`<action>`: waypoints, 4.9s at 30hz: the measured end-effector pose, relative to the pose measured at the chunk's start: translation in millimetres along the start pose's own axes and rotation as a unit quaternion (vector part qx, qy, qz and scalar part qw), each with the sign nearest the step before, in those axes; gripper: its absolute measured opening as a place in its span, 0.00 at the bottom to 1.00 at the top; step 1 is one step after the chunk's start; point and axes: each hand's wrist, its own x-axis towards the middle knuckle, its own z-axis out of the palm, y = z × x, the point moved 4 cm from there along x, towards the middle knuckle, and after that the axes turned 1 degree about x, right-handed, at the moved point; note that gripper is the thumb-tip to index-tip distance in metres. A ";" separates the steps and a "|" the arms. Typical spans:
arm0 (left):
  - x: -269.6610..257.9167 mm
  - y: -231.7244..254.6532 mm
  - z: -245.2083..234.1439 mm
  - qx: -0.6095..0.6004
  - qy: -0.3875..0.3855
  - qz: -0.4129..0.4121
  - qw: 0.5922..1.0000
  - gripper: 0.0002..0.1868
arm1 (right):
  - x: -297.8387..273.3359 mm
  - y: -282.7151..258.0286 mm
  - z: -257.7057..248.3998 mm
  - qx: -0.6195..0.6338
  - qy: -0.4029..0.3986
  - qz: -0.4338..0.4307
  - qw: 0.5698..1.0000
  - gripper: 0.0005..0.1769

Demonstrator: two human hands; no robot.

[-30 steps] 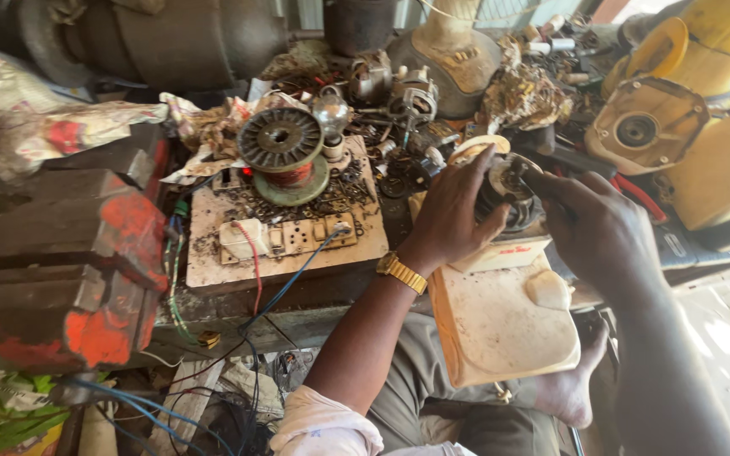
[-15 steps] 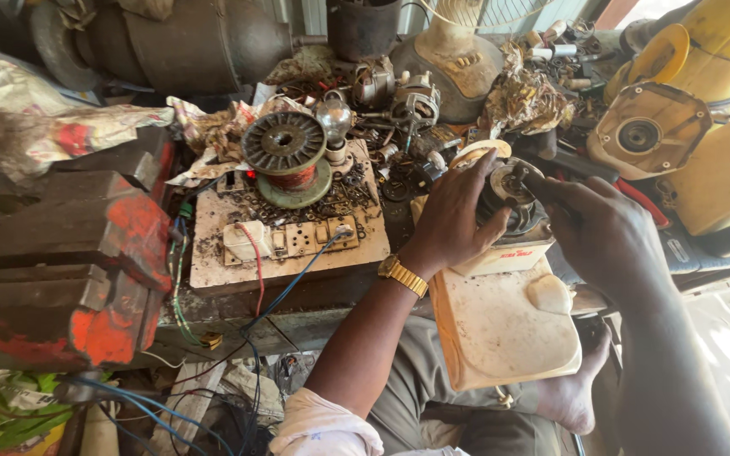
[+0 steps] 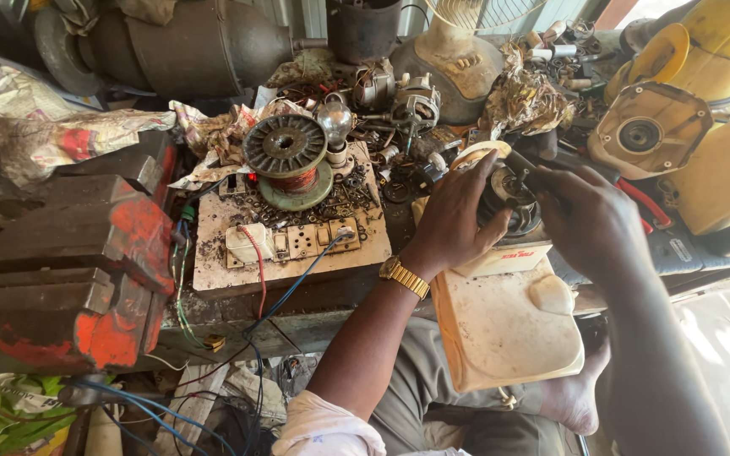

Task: The person is repairing a small electric motor or starter assembly. They use a hammer to tap a central component and a screwdriver to adjust internal parts while holding the device steady.

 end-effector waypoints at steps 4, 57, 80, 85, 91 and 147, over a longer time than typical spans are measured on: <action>-0.7 -1.2 -0.9 -0.011 -0.002 -0.006 1.000 0.44 | -11.3 -5.9 -8.4 -0.019 0.001 0.003 1.000 0.19; 0.6 1.7 -5.3 -0.012 0.019 0.017 1.000 0.43 | -3.4 1.0 -5.3 0.012 -0.007 -0.026 1.000 0.19; -0.6 -0.3 -4.3 -0.021 0.019 -0.002 1.000 0.43 | -6.5 20.5 -1.4 0.025 -0.003 0.003 1.000 0.15; -0.2 1.2 -3.3 -0.021 0.009 -0.007 1.000 0.43 | 4.0 16.9 7.4 0.002 0.026 -0.007 1.000 0.15; 2.0 0.5 -3.1 -0.013 0.012 0.001 1.000 0.43 | 14.7 19.8 10.9 0.020 0.004 -0.011 1.000 0.15; 1.8 8.0 -9.5 -0.020 0.013 0.008 1.000 0.42 | 5.2 12.1 2.0 -0.024 0.000 0.009 1.000 0.14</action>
